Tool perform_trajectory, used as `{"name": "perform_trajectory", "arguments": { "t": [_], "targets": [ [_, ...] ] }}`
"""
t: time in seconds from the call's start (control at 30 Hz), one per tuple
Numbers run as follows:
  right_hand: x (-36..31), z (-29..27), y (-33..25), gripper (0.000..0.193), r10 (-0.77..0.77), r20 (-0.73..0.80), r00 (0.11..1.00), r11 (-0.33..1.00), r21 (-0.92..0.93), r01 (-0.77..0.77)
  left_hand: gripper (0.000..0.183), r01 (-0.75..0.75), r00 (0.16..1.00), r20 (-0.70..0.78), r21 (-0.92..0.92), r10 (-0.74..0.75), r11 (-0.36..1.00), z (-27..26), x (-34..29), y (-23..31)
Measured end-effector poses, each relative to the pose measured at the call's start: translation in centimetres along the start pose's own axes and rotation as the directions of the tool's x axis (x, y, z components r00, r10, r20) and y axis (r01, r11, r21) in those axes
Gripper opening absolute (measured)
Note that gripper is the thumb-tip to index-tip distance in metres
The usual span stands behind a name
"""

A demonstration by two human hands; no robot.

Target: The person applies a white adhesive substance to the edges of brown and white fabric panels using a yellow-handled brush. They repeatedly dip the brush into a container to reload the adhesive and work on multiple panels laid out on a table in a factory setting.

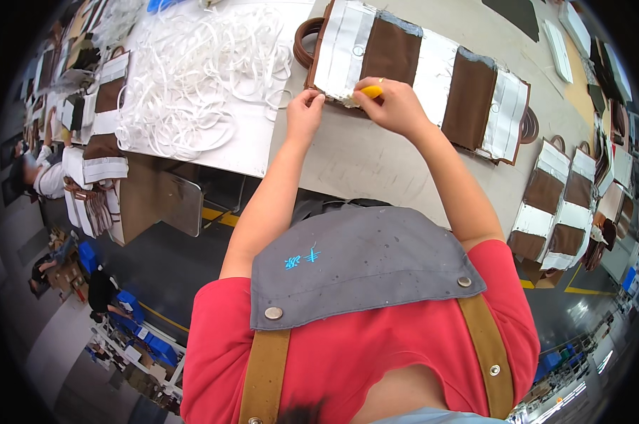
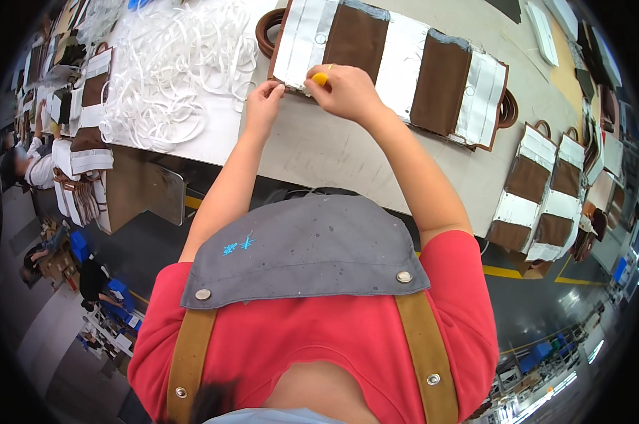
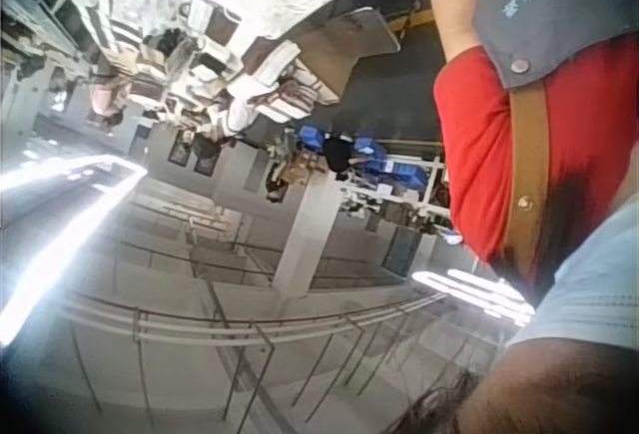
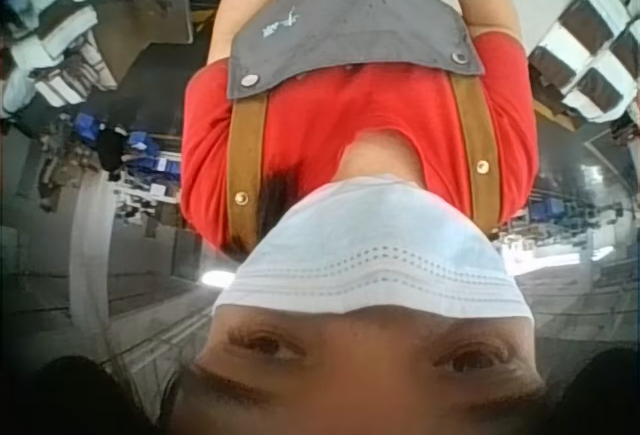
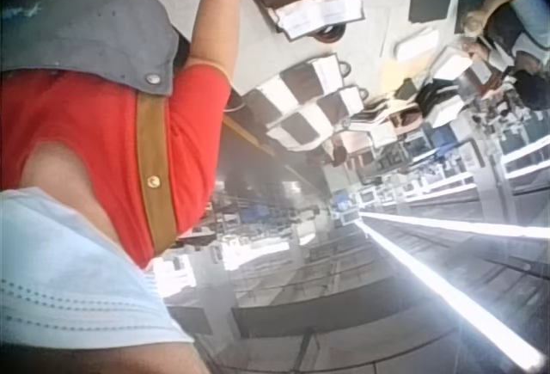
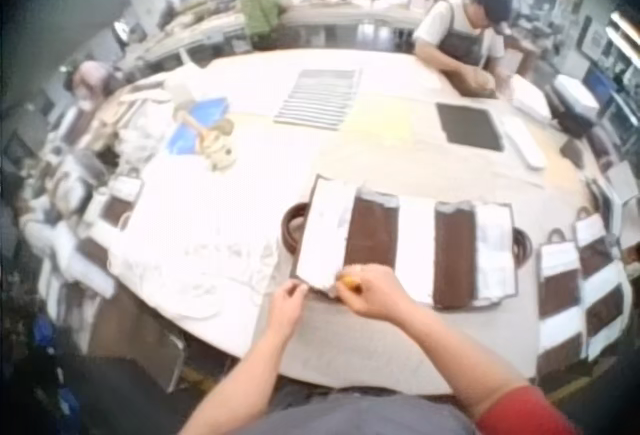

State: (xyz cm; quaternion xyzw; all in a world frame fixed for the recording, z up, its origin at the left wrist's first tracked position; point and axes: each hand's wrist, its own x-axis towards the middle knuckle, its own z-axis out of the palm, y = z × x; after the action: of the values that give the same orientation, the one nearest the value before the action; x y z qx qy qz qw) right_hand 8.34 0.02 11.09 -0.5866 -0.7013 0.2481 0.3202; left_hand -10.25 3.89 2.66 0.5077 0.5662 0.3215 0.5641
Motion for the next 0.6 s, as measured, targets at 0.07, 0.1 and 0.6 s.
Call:
{"name": "perform_trajectory", "arguments": {
  "t": [0.07,0.1,0.6],
  "targets": [
    [0.1,-0.2,-0.2,0.011,0.090,-0.067,0.994,0.984,0.162,-0.078,0.014,-0.001,1.000,-0.004,-0.007,0.001,1.000,0.1,0.0,0.0],
    [0.3,0.1,-0.1,0.012,0.101,-0.106,0.989,0.966,0.247,-0.073,0.014,0.001,1.000,0.004,-0.008,-0.001,1.000,0.1,0.1,0.0],
    [-0.3,-2.9,1.6,0.018,0.220,0.061,0.974,0.940,0.252,-0.228,0.011,0.135,0.990,-0.001,-0.216,-0.138,0.967,1.3,-0.4,1.1]
  ]
}}
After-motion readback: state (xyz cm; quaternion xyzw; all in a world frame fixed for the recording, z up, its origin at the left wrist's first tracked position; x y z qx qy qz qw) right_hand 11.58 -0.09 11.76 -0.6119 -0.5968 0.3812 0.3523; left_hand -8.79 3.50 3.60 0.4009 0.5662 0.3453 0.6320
